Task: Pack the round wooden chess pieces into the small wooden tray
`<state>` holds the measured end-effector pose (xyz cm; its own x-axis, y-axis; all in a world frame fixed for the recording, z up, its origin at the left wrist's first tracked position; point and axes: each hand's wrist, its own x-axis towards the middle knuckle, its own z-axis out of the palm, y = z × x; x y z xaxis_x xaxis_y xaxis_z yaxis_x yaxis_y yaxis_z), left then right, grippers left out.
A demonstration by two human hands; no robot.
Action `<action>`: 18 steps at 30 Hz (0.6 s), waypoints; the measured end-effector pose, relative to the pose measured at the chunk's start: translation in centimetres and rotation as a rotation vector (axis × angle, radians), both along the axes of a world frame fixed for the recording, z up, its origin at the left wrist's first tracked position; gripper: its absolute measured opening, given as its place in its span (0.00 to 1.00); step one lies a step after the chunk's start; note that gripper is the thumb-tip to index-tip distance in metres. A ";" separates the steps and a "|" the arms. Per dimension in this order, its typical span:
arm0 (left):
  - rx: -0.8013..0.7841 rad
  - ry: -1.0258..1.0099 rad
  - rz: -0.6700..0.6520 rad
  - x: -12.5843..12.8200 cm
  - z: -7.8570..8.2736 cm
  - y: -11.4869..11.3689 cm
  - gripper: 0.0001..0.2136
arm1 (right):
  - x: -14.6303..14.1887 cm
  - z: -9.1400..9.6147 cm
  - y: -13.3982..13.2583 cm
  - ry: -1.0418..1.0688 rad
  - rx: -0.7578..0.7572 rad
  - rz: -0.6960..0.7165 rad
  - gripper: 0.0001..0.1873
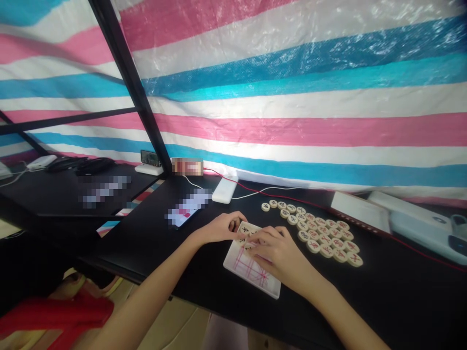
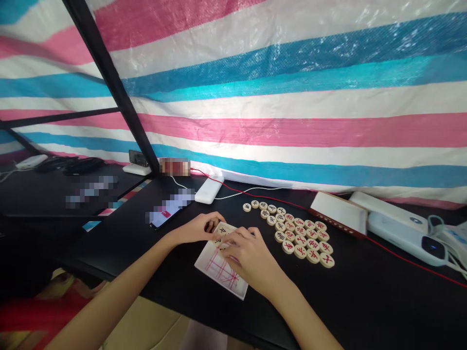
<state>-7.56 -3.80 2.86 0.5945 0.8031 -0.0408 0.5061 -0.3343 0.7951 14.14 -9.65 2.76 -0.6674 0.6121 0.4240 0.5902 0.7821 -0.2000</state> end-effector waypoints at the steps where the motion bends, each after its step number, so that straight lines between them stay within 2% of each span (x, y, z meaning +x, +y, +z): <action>1: 0.000 0.006 -0.002 0.0 0.0 0.0 0.18 | 0.0 0.0 0.0 -0.006 0.000 -0.010 0.09; 6: 0.038 0.068 0.002 0.0 0.1 -0.2 0.18 | 0.2 0.1 0.1 -0.023 -0.032 -0.030 0.12; 11: 0.229 0.153 0.059 0.5 0.0 -0.8 0.19 | 0.1 0.2 0.0 -0.044 -0.034 -0.037 0.12; 13: 0.253 0.150 0.048 0.7 0.0 -1.0 0.22 | 0.0 0.3 -0.1 -0.047 -0.015 -0.042 0.12; 15: 0.225 0.114 0.027 0.8 0.1 -1.1 0.24 | 0.3 0.4 0.0 -0.015 0.035 -0.090 0.13; 18: 0.188 0.044 0.012 0.9 0.2 -1.1 0.27 | 1.9 -0.2 1.3 0.017 0.137 -0.235 0.14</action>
